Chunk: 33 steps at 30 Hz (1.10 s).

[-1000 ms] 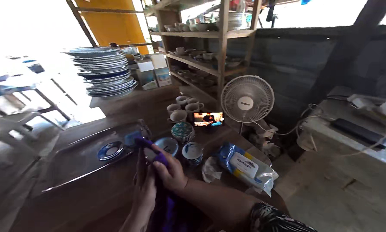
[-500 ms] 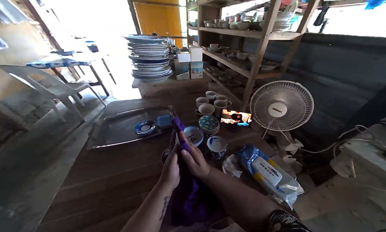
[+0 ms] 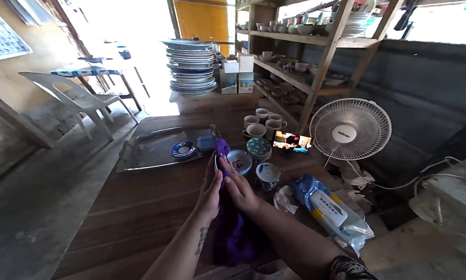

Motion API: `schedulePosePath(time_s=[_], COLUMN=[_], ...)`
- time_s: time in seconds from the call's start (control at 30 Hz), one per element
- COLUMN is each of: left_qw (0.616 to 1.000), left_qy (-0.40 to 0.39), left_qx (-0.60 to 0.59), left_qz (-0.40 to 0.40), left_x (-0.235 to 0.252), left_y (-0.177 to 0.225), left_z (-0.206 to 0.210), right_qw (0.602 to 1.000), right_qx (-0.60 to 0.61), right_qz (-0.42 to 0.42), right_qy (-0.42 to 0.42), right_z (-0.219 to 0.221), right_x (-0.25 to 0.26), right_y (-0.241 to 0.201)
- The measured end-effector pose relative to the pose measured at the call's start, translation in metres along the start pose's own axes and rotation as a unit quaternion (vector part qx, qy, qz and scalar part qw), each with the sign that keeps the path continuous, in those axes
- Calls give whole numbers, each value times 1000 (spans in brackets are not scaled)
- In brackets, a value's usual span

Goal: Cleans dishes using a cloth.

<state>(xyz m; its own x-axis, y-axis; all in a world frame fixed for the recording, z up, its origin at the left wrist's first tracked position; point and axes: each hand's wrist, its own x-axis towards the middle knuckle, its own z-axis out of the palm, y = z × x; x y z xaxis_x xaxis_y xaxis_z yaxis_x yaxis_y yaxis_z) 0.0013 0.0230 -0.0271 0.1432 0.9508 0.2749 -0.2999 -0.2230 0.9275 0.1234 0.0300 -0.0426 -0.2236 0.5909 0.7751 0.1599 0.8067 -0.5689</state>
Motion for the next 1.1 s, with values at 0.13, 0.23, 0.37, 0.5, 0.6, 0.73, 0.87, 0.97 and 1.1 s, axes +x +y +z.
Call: schedulePosePath(time_s=[0.13, 0.23, 0.37, 0.5, 0.6, 0.73, 0.87, 0.97, 1.1], left_qw=[996, 993, 990, 990, 995, 994, 992, 993, 990], left_qy=[44, 33, 44, 41, 2, -26, -22, -20, -25], left_qx=[-75, -114, -119, -121, -98, -99, -119, -105, -125], left_qz=[8, 28, 57, 54, 26, -27, -42, -48, -63], left_x=[7, 14, 12, 6, 4, -4, -4, -4, -5], left_y=[-4, -10, -5, 0, -8, -5, -2, 3, 6], left_z=[-12, -23, -17, -7, -4, 1, -1, 3, 7], right_qw=[999, 998, 992, 987, 991, 997, 996, 996, 993], right_qx=[5, -18, -109, -162, -134, -46, -4, -64, -103], right_qz=[-33, -54, -36, 3, -8, -48, -81, -32, 31], right_qy=[-3, 19, 43, -3, -11, -30, -40, -60, -38], right_z=[0, 0, -3, 0, -1, -4, -3, -4, 0], right_x=[2, 1, 3, 4, 2, -1, 2, 2, 0], right_y=[-7, -1, 1, 3, 5, 1, 2, 4, 5])
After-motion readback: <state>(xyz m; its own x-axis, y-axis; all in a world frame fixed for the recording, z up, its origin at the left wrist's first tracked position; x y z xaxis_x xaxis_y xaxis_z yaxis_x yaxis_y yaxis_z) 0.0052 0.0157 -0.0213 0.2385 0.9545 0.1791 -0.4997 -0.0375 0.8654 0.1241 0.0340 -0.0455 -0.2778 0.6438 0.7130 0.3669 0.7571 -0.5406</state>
